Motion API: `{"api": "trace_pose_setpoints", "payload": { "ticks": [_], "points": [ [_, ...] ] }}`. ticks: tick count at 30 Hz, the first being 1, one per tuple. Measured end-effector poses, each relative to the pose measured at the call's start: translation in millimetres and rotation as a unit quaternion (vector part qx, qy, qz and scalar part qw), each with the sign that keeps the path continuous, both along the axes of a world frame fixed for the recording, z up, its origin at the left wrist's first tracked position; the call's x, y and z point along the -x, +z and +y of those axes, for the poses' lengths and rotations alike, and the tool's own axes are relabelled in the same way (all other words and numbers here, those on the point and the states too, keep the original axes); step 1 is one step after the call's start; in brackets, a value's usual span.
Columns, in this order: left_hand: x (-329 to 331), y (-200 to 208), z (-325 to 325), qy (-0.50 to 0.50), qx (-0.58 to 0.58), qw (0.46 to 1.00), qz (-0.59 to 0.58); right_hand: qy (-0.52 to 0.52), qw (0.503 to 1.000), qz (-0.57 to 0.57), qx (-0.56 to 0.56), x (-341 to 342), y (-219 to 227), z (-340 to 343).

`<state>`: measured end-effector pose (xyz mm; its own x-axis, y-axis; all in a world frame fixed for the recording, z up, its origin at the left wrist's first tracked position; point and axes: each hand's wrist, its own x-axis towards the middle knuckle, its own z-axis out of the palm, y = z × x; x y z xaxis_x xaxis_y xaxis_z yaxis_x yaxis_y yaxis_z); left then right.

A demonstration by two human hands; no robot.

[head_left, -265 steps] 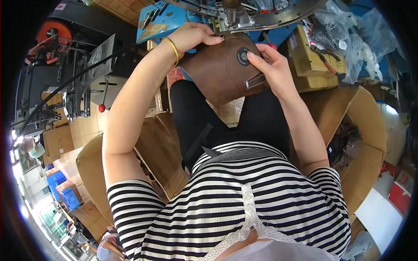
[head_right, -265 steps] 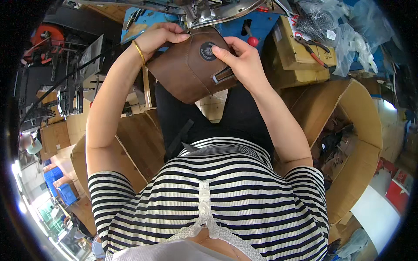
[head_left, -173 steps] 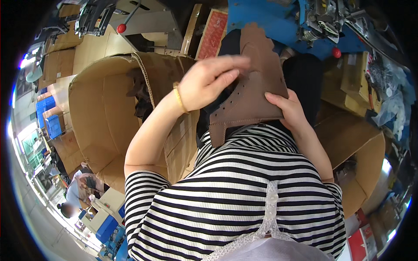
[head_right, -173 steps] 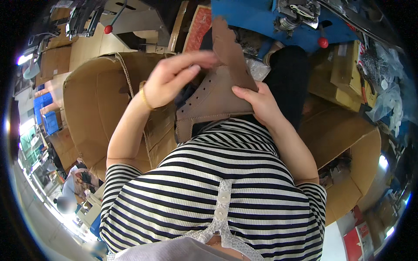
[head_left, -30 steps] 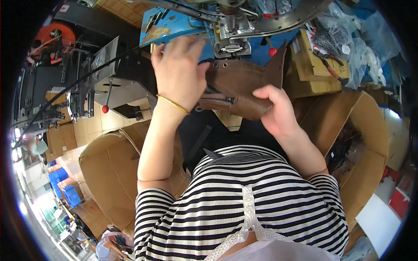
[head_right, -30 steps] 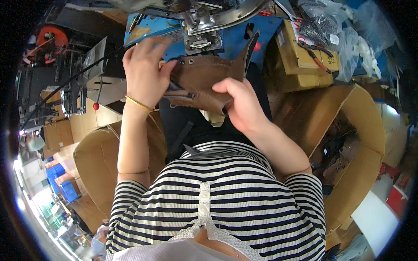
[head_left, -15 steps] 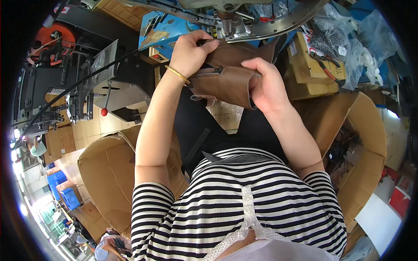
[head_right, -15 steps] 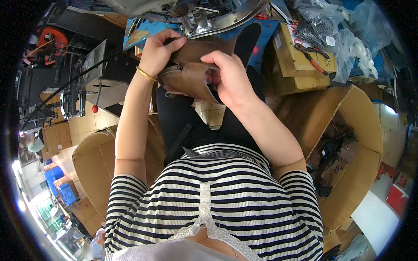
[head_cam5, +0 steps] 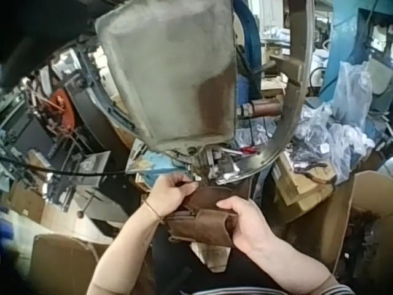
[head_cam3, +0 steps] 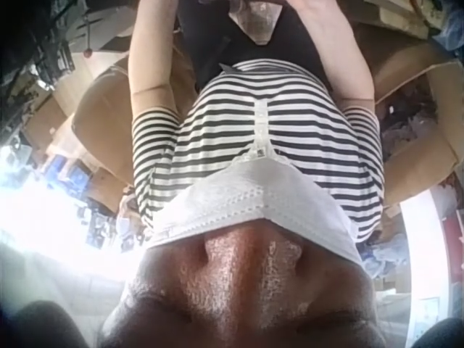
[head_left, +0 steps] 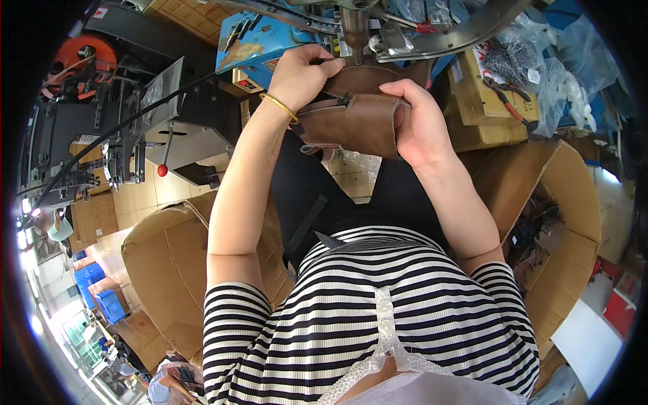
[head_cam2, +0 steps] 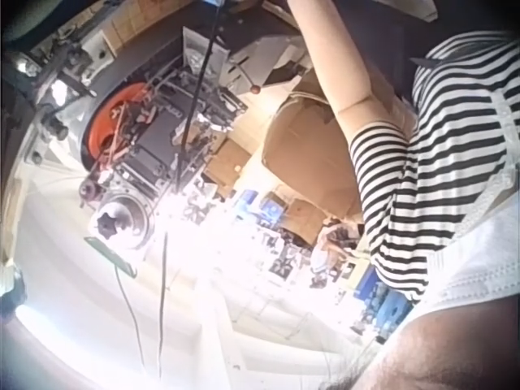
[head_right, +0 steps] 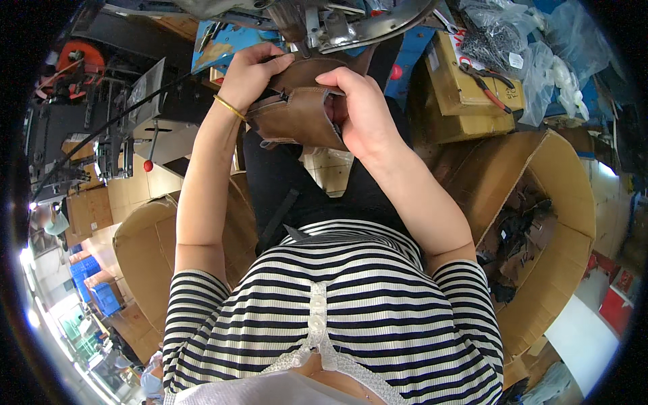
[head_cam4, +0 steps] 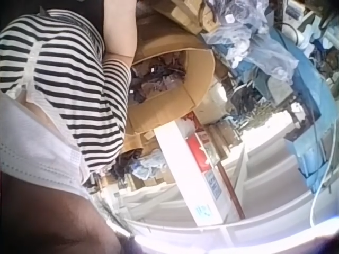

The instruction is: Operating a specialized sewing or lasting machine to process brown leather shoe uppers.

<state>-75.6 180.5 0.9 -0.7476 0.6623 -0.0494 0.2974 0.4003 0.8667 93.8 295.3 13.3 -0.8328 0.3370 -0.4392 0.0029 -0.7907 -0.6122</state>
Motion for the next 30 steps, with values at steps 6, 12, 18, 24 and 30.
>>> {"api": "trace_pose_setpoints", "payload": {
  "ticks": [6, 12, 18, 24, 30],
  "points": [
    [-29.0, 19.3, -18.7, -0.101, 0.024, 0.979, 0.175, 0.012, 0.998, 0.009, -0.054, -26.8, 9.9, -22.3],
    [-21.5, 23.7, -16.7, -0.082, 0.0, 0.995, 0.048, 0.037, 0.996, 0.062, -0.048, -15.3, 11.8, -30.9],
    [16.2, 8.2, -2.9, -0.057, -0.057, 0.983, -0.164, 0.031, 0.991, 0.093, -0.095, 13.7, 3.2, -29.3],
    [10.5, 8.7, -0.7, -0.02, 0.013, 0.999, -0.022, 0.029, 0.994, 0.108, -0.008, 8.6, 14.0, -28.3],
    [5.8, 11.8, 7.2, -0.021, 0.036, 0.999, 0.022, 0.033, 0.995, 0.092, 0.007, 4.6, 6.8, -23.1]
  ]
}}
